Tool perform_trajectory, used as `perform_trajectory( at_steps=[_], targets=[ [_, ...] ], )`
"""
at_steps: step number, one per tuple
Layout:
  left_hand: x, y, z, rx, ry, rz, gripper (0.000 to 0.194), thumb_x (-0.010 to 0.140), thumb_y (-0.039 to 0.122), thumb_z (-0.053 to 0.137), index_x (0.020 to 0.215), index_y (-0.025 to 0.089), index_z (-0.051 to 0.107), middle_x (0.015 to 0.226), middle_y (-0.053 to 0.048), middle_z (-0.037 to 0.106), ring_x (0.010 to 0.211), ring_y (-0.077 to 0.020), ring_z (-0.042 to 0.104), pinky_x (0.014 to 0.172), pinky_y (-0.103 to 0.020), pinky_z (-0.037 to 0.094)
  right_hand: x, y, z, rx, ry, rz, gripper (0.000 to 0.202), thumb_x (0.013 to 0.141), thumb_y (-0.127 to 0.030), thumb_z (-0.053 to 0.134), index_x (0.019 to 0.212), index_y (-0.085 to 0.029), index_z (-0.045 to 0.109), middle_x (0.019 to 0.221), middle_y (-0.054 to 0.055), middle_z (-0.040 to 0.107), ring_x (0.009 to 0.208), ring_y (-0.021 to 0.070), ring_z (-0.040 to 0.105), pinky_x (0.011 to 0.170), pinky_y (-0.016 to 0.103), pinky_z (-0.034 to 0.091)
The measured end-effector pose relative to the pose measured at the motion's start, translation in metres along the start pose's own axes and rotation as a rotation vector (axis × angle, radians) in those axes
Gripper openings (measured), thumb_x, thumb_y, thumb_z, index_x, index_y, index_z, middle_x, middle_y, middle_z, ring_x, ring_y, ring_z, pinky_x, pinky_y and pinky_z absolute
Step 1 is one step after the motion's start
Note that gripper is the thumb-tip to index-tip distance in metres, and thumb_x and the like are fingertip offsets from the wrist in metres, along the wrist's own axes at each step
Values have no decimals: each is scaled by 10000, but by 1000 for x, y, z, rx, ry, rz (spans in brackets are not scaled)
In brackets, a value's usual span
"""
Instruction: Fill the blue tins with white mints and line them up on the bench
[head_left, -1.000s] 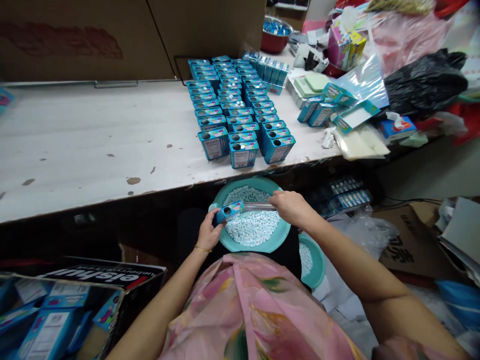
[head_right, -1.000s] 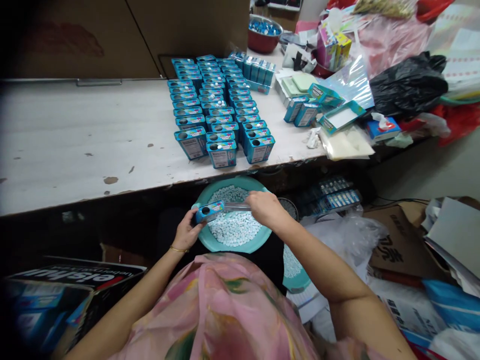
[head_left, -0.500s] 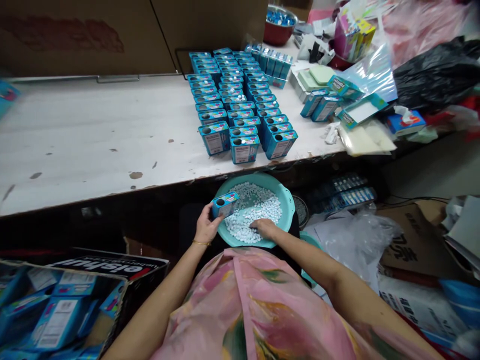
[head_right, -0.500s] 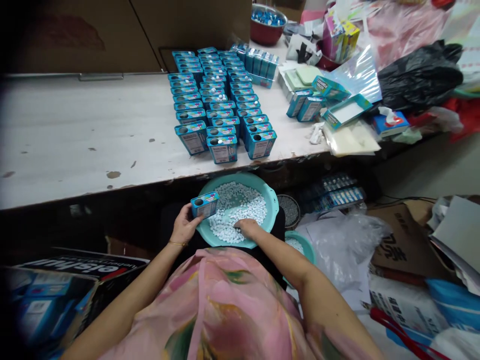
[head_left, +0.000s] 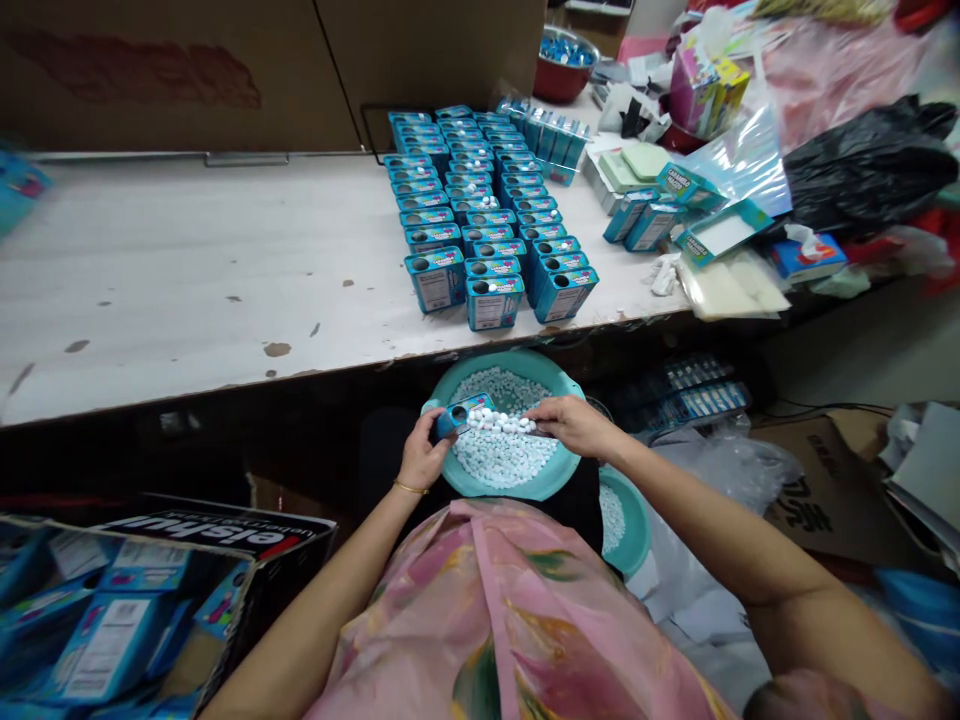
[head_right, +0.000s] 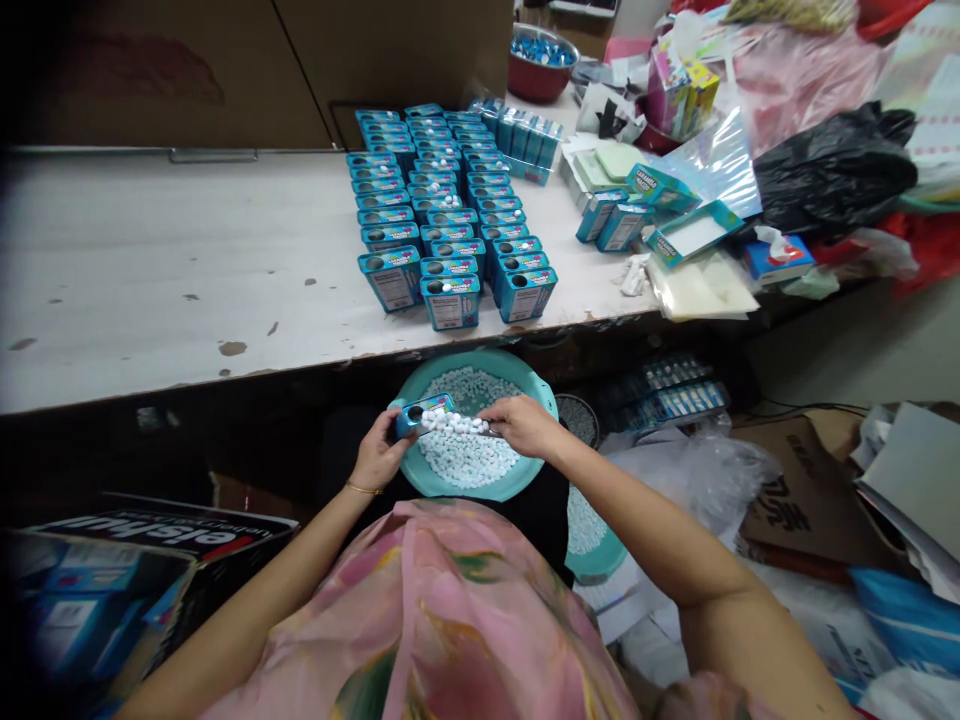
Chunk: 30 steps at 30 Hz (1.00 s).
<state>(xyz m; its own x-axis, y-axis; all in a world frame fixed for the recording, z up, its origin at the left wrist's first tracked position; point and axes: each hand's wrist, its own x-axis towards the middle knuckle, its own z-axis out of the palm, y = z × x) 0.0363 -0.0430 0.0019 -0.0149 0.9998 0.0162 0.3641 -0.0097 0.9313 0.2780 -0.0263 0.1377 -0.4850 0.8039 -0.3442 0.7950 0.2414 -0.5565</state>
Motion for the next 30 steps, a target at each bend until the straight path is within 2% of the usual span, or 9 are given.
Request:
perform_trajectory(
  at_steps=[3,6,13,17,20,22,25,27,30],
  targets=[
    [-1,6,2,46,-29,47,377,638,256,554,1004,185,503,993,-43,554,954,-201,520,884,-354,385,6,-25,-15,-276,-21,24,328,776,-144,416,1006,-252,622,919,38,637,864,162,556,713,247,367],
    [-2,8,2,82,-64,87,352,653,243,530,1000,190,508,991,-38,556,940,-194,519,874,-343,390,10,-45,-22,-485,-86,51,342,748,-96,399,958,-238,628,941,66,628,860,182,568,695,259,381],
    [-2,8,3,91,-84,115,349,654,227,519,1001,192,509,992,-38,558,938,-192,520,863,-336,399,14,-73,-27,-650,-107,35,289,756,-104,369,900,-160,613,916,108,621,801,217,593,658,299,425],
    [-2,6,2,63,-48,70,347,646,242,532,990,199,507,993,-37,558,948,-195,521,874,-347,393,5,-66,-35,-637,-78,35,285,760,-102,376,906,-174,610,914,95,610,814,190,581,661,265,415],
    [-4,2,-3,9,-7,36,361,640,265,550,989,190,500,999,-50,557,958,-201,522,883,-358,387,-1,-33,-32,-576,1,78,303,771,-124,377,950,-218,603,921,59,599,823,175,566,661,253,402],
    [-6,0,-7,-30,0,30,375,641,282,559,997,186,495,1008,-59,559,969,-203,521,888,-364,383,2,-1,-17,-490,30,126,320,789,-145,365,990,-230,599,922,44,598,844,167,556,684,246,394],
    [-8,-1,-10,-55,0,15,380,639,298,569,995,189,498,1004,-54,572,965,-202,526,889,-368,382,19,39,27,-360,-34,209,339,791,-133,360,1016,-210,603,946,48,598,898,156,534,736,228,376],
    [-9,-1,-11,-56,12,-7,383,632,310,578,986,184,505,986,-53,580,948,-201,534,877,-365,391,32,52,63,-362,-63,262,356,799,-108,332,1025,-192,594,1010,73,576,933,165,518,749,238,373],
    [-10,-3,-10,-51,39,-37,401,625,325,590,985,168,509,979,-63,581,941,-207,536,868,-369,397,44,52,108,-387,-121,256,376,809,-77,285,1051,-146,565,1049,126,554,945,186,511,735,267,384]
  ],
)
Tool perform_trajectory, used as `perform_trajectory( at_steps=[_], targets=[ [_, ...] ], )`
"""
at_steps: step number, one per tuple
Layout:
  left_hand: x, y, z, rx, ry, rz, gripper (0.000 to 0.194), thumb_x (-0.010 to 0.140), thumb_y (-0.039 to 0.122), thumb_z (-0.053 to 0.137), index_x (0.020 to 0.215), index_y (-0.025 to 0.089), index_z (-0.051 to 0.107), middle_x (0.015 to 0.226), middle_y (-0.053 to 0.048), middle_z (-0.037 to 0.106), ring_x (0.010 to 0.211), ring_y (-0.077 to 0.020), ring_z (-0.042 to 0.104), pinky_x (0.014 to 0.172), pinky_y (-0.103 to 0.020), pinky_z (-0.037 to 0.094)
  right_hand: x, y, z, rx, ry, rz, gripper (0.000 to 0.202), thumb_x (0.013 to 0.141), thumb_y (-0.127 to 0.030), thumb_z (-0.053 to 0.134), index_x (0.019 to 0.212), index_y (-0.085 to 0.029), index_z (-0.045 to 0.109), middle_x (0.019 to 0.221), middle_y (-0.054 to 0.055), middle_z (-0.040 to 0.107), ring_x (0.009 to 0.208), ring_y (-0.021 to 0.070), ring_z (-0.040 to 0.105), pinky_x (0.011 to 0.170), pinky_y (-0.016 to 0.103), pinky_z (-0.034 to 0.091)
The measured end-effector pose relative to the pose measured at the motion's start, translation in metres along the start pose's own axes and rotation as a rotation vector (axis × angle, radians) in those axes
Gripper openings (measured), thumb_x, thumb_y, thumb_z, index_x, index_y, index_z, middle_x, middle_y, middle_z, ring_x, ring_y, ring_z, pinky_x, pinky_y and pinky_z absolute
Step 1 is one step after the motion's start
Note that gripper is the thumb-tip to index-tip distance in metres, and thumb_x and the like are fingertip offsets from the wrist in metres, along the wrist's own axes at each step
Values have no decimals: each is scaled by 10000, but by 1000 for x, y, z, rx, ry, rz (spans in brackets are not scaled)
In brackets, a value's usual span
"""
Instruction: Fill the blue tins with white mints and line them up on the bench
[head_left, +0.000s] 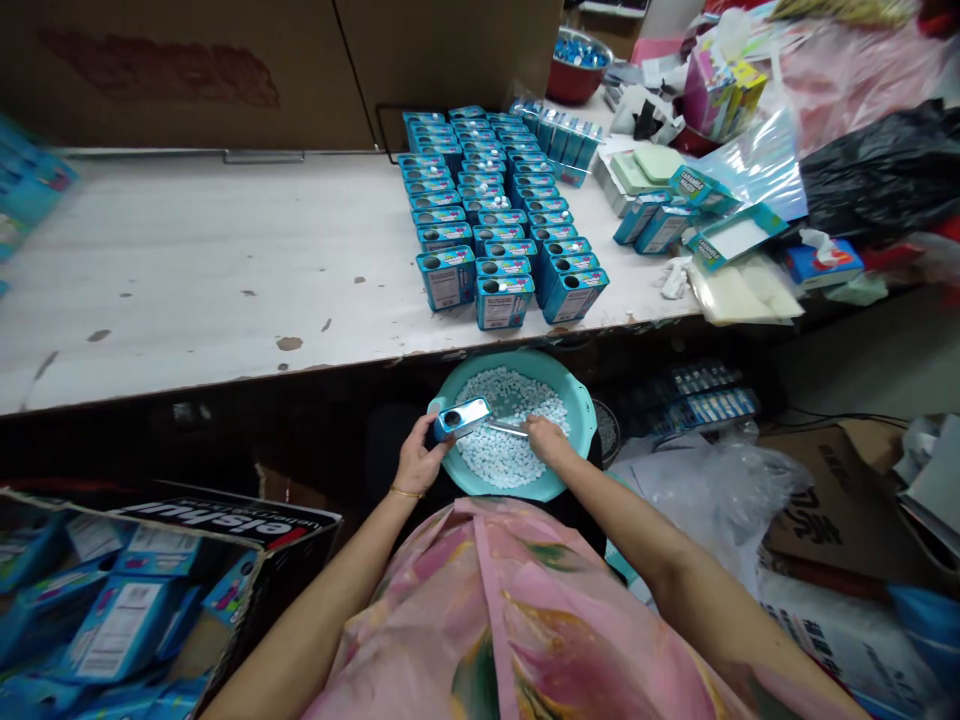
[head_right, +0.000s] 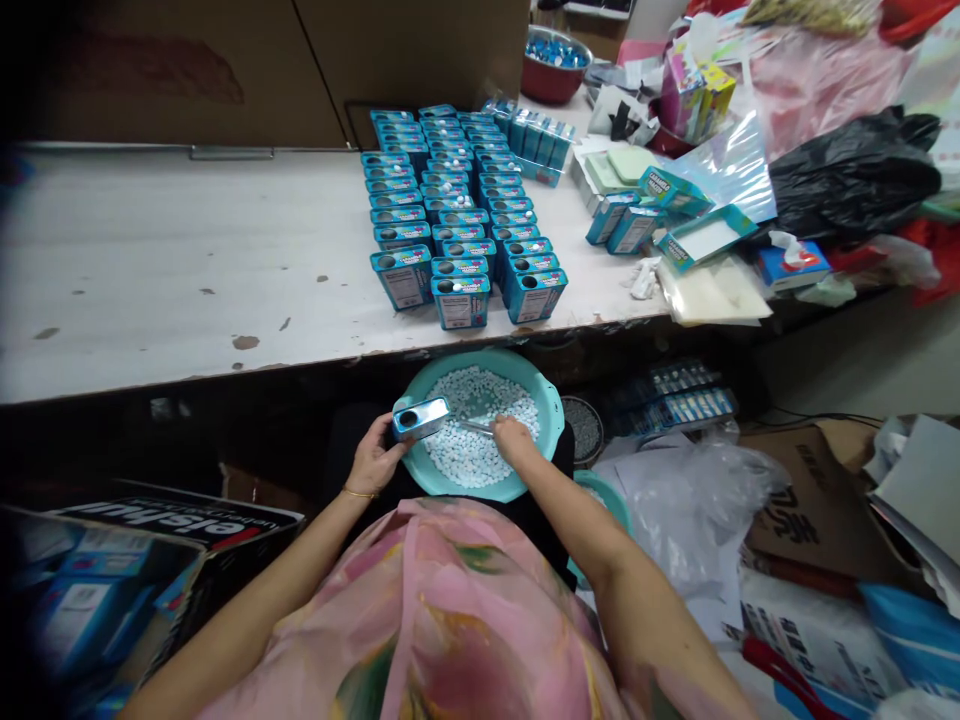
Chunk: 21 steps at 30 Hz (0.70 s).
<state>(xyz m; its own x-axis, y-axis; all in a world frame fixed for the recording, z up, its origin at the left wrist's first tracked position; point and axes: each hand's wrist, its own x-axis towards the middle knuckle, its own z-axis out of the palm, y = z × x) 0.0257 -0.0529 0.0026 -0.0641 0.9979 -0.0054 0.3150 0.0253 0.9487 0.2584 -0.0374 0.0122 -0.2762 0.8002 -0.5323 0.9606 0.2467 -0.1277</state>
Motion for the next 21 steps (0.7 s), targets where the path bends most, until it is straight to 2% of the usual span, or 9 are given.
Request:
perform_trajectory(
  at_steps=[4,7,10,13,16,18,21],
  targets=[
    [2,-8,-1,-17,7,-32,425,627,315,597,1011,164,497,982,-67,583,922,-205,541,859,-377,403,1,-17,23,42,-98,-105,332,803,-103,340,1000,-176,596,1014,95,588,922,170,527,717,246,391],
    [3,-12,-1,-35,3,-37,438,627,319,602,1023,169,492,980,-64,582,916,-204,545,853,-376,411,3,-10,25,102,-161,-157,295,758,-141,452,981,-233,621,985,30,616,906,142,541,717,207,387],
    [2,-12,-2,-45,11,-43,439,621,323,609,1017,171,496,967,-60,583,912,-202,547,852,-372,413,2,5,16,172,-186,-187,318,719,-144,510,998,-244,627,938,-10,632,896,116,545,733,177,381],
    [2,-9,-2,-32,20,-37,430,624,322,604,1014,175,498,970,-57,584,917,-200,546,861,-370,408,-10,19,-7,355,-137,-207,331,711,-110,502,1006,-189,630,883,6,631,833,111,552,730,187,390],
    [2,-4,-1,-2,22,-13,407,632,311,586,1005,173,504,998,-62,581,949,-203,536,879,-369,394,-31,24,-43,555,-54,-271,293,710,-118,503,962,-152,650,789,15,614,738,115,543,692,208,396],
    [2,-1,2,20,15,3,394,628,307,581,992,170,513,1004,-63,580,962,-206,533,884,-365,390,-43,22,-70,562,-4,-330,278,723,-135,499,953,-153,655,750,12,601,711,112,531,674,206,386],
    [3,4,7,35,5,20,381,624,297,578,979,171,522,987,-56,584,951,-205,537,876,-356,395,-53,10,-106,429,35,-341,273,751,-155,477,957,-178,653,752,13,613,719,109,536,661,198,369]
  ],
)
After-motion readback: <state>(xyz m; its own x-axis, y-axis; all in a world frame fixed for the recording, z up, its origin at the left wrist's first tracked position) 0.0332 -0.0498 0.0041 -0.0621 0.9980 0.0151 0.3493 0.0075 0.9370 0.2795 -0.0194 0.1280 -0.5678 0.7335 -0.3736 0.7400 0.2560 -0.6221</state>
